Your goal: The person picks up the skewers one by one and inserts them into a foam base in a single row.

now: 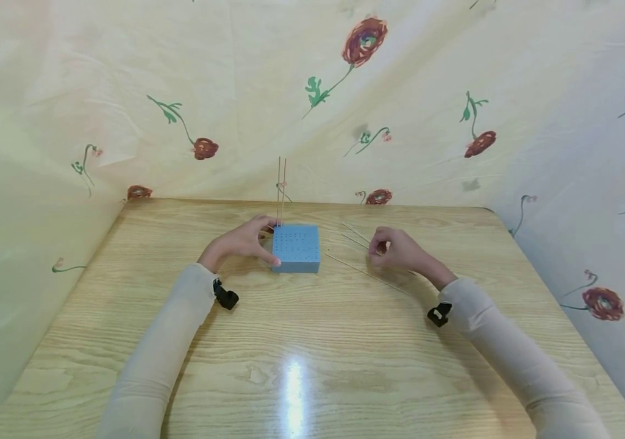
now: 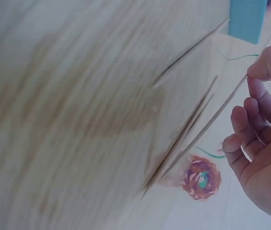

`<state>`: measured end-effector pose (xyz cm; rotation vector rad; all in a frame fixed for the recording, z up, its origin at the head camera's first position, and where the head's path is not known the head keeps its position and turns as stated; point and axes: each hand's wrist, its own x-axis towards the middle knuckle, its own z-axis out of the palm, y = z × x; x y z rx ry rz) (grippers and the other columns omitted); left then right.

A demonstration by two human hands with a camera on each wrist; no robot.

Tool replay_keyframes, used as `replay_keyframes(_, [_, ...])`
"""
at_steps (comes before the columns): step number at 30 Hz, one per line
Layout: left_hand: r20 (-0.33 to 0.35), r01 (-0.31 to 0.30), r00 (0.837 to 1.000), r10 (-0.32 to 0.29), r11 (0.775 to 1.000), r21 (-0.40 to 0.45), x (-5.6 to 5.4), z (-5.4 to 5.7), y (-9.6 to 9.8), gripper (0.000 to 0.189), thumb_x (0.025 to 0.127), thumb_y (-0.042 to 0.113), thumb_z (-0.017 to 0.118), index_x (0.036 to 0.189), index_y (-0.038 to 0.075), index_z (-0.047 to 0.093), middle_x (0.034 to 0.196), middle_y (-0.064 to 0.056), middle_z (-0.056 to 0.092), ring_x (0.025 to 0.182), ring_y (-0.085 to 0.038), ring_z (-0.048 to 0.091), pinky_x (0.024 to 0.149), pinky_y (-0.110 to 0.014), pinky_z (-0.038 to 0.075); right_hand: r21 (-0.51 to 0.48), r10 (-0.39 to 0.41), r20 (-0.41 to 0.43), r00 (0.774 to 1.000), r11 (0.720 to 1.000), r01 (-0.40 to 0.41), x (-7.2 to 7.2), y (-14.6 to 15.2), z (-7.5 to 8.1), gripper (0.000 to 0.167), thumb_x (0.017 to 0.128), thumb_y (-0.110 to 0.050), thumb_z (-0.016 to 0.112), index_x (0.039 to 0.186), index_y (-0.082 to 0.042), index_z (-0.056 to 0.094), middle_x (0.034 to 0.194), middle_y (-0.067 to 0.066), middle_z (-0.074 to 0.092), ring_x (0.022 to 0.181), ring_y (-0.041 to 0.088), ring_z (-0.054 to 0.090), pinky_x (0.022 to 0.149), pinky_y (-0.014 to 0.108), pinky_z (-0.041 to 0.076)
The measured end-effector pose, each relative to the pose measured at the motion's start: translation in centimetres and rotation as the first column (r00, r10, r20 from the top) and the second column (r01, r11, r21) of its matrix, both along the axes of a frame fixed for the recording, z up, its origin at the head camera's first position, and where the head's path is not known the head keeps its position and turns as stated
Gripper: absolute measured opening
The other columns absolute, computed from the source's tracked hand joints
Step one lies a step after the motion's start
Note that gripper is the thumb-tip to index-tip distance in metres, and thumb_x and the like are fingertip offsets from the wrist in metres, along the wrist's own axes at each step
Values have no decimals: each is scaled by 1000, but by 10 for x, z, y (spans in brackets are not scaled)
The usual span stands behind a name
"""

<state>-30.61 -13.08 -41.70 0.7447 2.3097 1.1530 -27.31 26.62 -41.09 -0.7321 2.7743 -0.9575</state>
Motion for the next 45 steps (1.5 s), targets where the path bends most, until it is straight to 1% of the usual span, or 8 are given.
replay_keyframes(9, [-1,1,1000,-1,1000,3,-1,1,0,97,82,23,89,160,5,34,163,-17,31,149,-41,33,121,-62,31,-109,-56,-76,996,993,48,-3,-7,6,12,83,3,71,81,-9,72,87,9,65,81,22,58,69,24,45])
replay_keyframes(14, [5,2,1000,-2,1000,1,-1,0,0,97,82,24,89,160,5,34,163,-17,31,149,-41,33,121,-62,31,-189,-100,-85,991,978,83,-2,-12,10,6,85,0,73,85,-6,72,87,9,67,79,18,58,68,23,46])
replay_keyframes(22, [3,4,1000,-4,1000,2,0,1,0,97,82,23,89,159,5,34,163,-16,31,149,-41,33,121,-62,31,-292,-127,26,992,948,129,1,-17,14,6,91,-1,68,91,-1,74,94,17,77,80,9,68,67,20,51])
replay_keyframes(27, [2,2,1000,-2,1000,-3,1,1,-1,97,82,23,90,160,6,34,163,-16,30,150,-41,32,122,-62,30,-330,-135,79,988,932,154,1,-19,13,6,93,-5,68,95,-1,73,90,8,78,82,24,73,68,20,54])
replay_keyframes(32, [-2,6,1000,-6,1000,-2,1,1,-1,97,82,23,89,160,6,34,163,-16,31,150,-41,32,121,-63,30,-389,-125,117,985,907,162,0,-23,16,11,95,-7,72,98,3,73,92,5,79,83,13,75,73,19,57])
replay_keyframes(35, [-4,6,1000,-6,1000,-2,1,1,-1,97,82,24,89,160,7,34,163,-16,32,150,-41,33,121,-63,30,-403,-125,128,984,900,167,0,-26,17,15,95,-10,74,100,4,73,92,-1,79,83,6,73,75,19,58])
replay_keyframes(40, [-9,5,1000,-5,1000,0,1,1,-1,97,82,23,90,159,6,34,162,-16,33,149,-41,34,121,-62,31,-445,-105,125,986,883,151,-2,-31,19,23,94,-8,75,110,7,72,92,-9,78,87,9,75,77,19,59])
replay_keyframes(45, [-10,5,1000,-5,1000,-3,1,1,-1,97,81,23,90,159,6,35,162,-16,33,149,-41,34,121,-62,31,-484,-79,117,990,866,126,-3,-33,22,33,95,-4,72,127,6,68,96,-3,81,86,7,76,77,24,62])
